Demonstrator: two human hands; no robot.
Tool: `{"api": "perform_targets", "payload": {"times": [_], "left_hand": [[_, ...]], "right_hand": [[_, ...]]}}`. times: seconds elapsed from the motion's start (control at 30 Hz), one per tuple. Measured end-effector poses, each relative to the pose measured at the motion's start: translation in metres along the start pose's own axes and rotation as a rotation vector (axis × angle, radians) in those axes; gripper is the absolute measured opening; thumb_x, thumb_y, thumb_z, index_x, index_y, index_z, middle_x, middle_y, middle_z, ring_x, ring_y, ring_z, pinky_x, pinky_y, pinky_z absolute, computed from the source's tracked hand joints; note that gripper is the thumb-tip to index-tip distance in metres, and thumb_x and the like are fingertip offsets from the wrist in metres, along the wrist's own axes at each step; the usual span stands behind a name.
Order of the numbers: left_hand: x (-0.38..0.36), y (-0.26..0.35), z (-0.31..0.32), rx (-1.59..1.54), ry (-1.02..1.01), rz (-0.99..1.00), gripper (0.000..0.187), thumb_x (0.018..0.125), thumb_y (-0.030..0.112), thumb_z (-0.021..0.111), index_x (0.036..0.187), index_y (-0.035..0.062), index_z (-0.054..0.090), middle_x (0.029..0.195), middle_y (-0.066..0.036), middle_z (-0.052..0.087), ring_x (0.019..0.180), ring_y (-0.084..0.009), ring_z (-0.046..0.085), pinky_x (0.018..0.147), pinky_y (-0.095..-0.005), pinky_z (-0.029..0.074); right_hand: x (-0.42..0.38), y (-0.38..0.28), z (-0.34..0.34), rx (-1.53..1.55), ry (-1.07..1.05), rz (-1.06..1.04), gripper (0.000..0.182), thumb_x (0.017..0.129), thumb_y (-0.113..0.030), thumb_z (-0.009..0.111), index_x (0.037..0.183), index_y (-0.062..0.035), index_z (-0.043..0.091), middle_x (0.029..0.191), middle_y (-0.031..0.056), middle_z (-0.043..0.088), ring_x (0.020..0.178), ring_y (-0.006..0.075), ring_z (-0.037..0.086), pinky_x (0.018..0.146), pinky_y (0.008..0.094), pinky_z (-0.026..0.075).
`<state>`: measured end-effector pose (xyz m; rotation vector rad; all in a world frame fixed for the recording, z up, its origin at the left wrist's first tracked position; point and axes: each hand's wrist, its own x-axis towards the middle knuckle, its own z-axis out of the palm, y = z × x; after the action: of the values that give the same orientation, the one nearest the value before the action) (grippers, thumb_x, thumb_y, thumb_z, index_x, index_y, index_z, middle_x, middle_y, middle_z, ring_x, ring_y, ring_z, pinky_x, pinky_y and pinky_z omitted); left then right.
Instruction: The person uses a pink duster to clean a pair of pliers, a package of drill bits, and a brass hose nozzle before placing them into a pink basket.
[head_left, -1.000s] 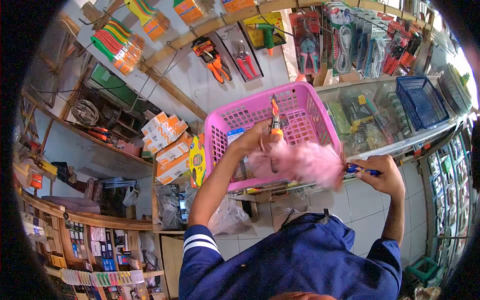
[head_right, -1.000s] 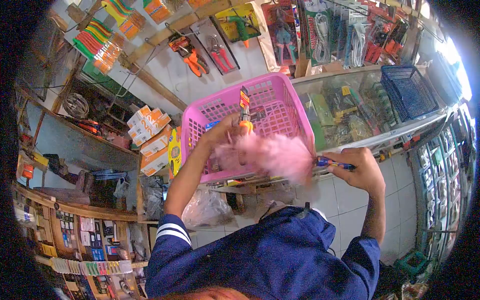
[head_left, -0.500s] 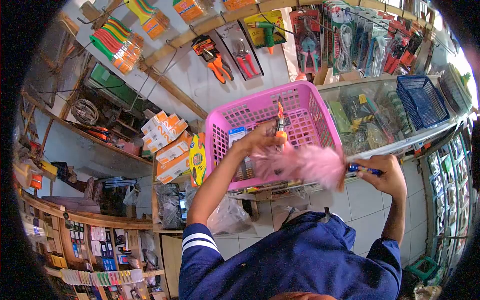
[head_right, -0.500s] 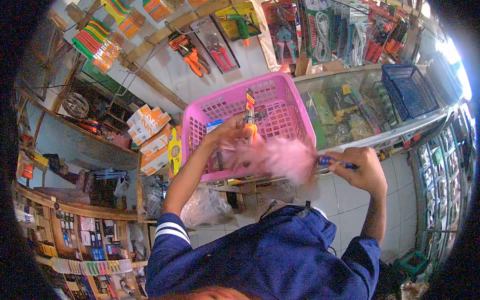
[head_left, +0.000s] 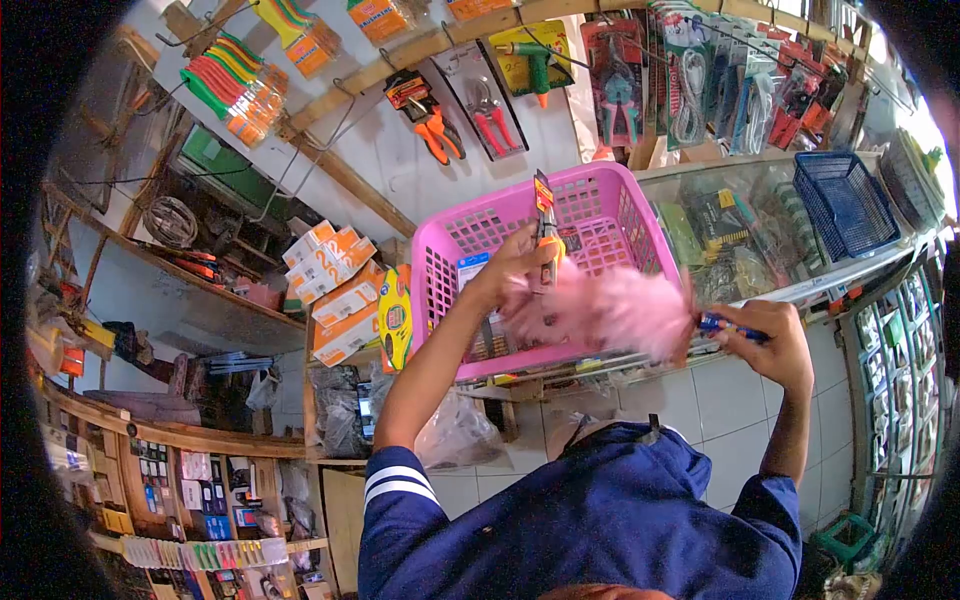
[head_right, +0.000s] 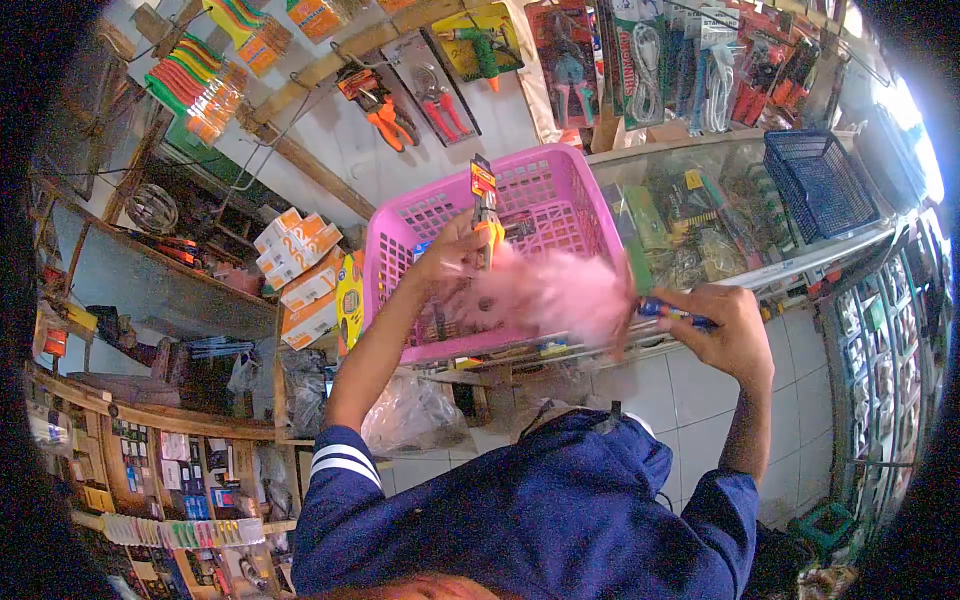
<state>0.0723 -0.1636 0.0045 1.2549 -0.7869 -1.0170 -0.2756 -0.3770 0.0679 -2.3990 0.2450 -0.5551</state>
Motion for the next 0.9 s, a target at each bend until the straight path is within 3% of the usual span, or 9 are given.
{"api": "perform_targets", "payload": {"times": [0.07,0.23,0.33,0.53,0.57,0.63,0.73,0.83,0.9], "left_hand": [[-0.002,-0.003,-0.002,-0.048,0.064,-0.044,0.041,0.090,0.023,0.069,0.120,0.0051,0.049,0.091,0.002,0.058,0.078,-0.0061,0.057,0.067,-0.0215,0.047],[0.012,0.001,-0.012,0.064,-0.011,0.131,0.031,0.092,0.021,0.067,0.116,0.0071,0.052,0.094,0.001,0.060,0.080,-0.0062,0.058,0.068,-0.0227,0.049],[-0.001,0.006,-0.005,-0.090,0.081,0.063,0.031,0.092,0.021,0.067,0.115,0.0066,0.052,0.096,0.001,0.060,0.082,-0.0075,0.059,0.072,-0.0232,0.050],[0.000,0.011,-0.004,-0.086,0.106,0.069,0.033,0.092,0.019,0.067,0.119,0.0067,0.051,0.098,-0.001,0.061,0.085,-0.0062,0.060,0.067,-0.0223,0.052],[0.001,0.009,-0.007,-0.014,0.112,0.078,0.050,0.089,0.034,0.070,0.125,0.0060,0.051,0.102,-0.001,0.061,0.087,-0.0086,0.060,0.075,-0.0238,0.051],[0.004,0.009,-0.014,0.023,0.092,0.119,0.051,0.088,0.033,0.070,0.126,0.0057,0.051,0.102,-0.002,0.061,0.088,-0.0098,0.061,0.077,-0.0253,0.052],[-0.003,0.020,-0.001,-0.067,0.109,0.126,0.050,0.087,0.031,0.071,0.125,0.0047,0.052,0.103,-0.003,0.061,0.089,-0.0106,0.062,0.078,-0.0267,0.052],[0.000,0.016,-0.006,-0.049,0.166,0.117,0.049,0.088,0.030,0.071,0.124,0.0038,0.053,0.105,-0.003,0.061,0.093,-0.0120,0.062,0.080,-0.0274,0.052],[-0.001,0.017,-0.009,-0.063,0.130,0.128,0.042,0.090,0.024,0.069,0.123,0.0045,0.052,0.100,-0.002,0.061,0.087,-0.0097,0.061,0.077,-0.0267,0.052]], "right_hand": [[0.001,-0.001,0.001,0.002,0.047,0.023,0.036,0.074,-0.017,0.076,0.109,-0.0068,0.072,0.068,0.0126,0.062,0.059,0.0247,0.059,0.056,0.0353,0.044],[0.003,0.000,0.003,0.003,0.039,-0.055,0.037,0.072,-0.013,0.078,0.107,-0.0025,0.071,0.066,0.0114,0.060,0.056,0.0212,0.056,0.053,0.0322,0.041],[0.009,-0.006,0.003,-0.050,0.114,0.007,0.038,0.072,-0.015,0.077,0.109,-0.0079,0.072,0.070,0.0106,0.064,0.061,0.0243,0.061,0.058,0.0348,0.047],[0.017,-0.011,0.000,-0.026,0.089,0.074,0.037,0.073,-0.014,0.077,0.109,-0.0074,0.072,0.069,0.0098,0.063,0.062,0.0225,0.062,0.057,0.0348,0.047],[0.018,-0.007,0.001,-0.027,0.053,0.012,0.037,0.073,-0.015,0.077,0.109,-0.0072,0.072,0.069,0.0100,0.063,0.062,0.0224,0.062,0.057,0.0349,0.047],[0.020,0.003,0.002,-0.027,-0.018,-0.108,0.038,0.073,-0.015,0.077,0.110,-0.0069,0.072,0.068,0.0105,0.063,0.062,0.0220,0.062,0.057,0.0349,0.047],[0.024,-0.009,0.002,0.042,0.071,0.079,0.039,0.073,-0.016,0.077,0.110,-0.0065,0.072,0.070,0.0116,0.064,0.061,0.0215,0.062,0.057,0.0344,0.047],[0.026,0.009,0.006,0.011,0.014,-0.077,0.041,0.072,-0.017,0.077,0.111,-0.0064,0.071,0.069,0.0122,0.063,0.059,0.0207,0.060,0.056,0.0333,0.046],[0.028,0.005,0.005,0.044,0.017,-0.032,0.040,0.071,-0.013,0.077,0.109,-0.0021,0.070,0.068,0.0124,0.060,0.058,0.0215,0.055,0.056,0.0331,0.043]]}}
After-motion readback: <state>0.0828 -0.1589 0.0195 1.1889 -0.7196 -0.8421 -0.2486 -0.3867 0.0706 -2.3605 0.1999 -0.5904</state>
